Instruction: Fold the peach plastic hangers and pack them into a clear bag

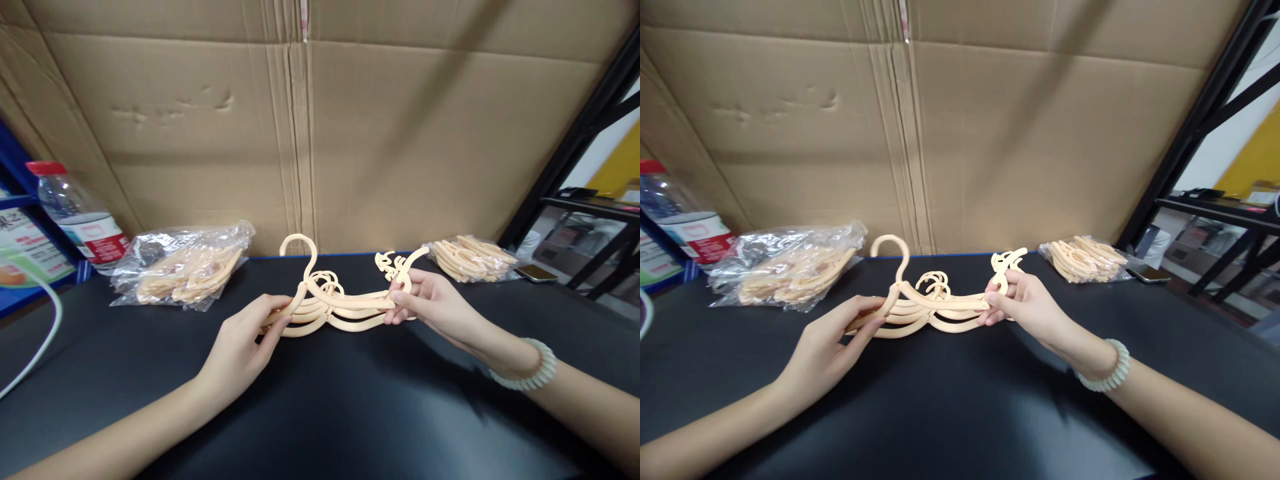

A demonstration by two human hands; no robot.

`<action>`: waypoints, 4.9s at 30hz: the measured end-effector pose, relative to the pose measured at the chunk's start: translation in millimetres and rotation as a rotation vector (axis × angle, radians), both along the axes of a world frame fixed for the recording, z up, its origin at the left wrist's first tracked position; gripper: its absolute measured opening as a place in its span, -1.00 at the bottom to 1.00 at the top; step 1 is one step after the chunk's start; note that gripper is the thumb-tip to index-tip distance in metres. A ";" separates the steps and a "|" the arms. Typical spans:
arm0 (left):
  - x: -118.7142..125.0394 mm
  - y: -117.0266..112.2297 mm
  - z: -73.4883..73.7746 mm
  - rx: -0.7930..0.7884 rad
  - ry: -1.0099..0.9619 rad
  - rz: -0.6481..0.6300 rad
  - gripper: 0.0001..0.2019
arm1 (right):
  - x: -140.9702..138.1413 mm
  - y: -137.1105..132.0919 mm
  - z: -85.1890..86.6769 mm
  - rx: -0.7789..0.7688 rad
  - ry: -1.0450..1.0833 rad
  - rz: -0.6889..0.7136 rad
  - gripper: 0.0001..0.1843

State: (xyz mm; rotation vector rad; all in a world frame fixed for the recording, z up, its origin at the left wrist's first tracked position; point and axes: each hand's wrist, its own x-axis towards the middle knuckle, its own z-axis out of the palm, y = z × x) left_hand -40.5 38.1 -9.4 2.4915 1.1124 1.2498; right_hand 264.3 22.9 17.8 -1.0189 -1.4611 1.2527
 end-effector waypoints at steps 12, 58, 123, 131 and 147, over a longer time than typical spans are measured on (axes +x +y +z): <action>0.2 2.1 -2.1 0.011 0.002 0.038 -0.86 | -1.0 4.9 -4.7 0.078 -0.035 -0.050 -0.63; 5.1 -15.4 3.9 0.159 0.484 -0.032 -0.85 | 71.2 25.6 15.1 0.231 -1.058 0.101 -0.82; 8.3 -9.5 7.2 -0.294 0.732 -0.069 -0.22 | 1.6 13.9 -32.5 0.466 -1.313 0.039 -0.19; 5.4 1.7 9.9 -0.282 0.777 -0.058 -0.20 | 7.4 26.5 -36.3 0.490 -1.319 0.032 -0.20; 5.6 11.4 9.3 -0.254 0.757 -0.032 -0.24 | 11.2 37.3 -35.3 0.475 -1.342 0.051 -0.20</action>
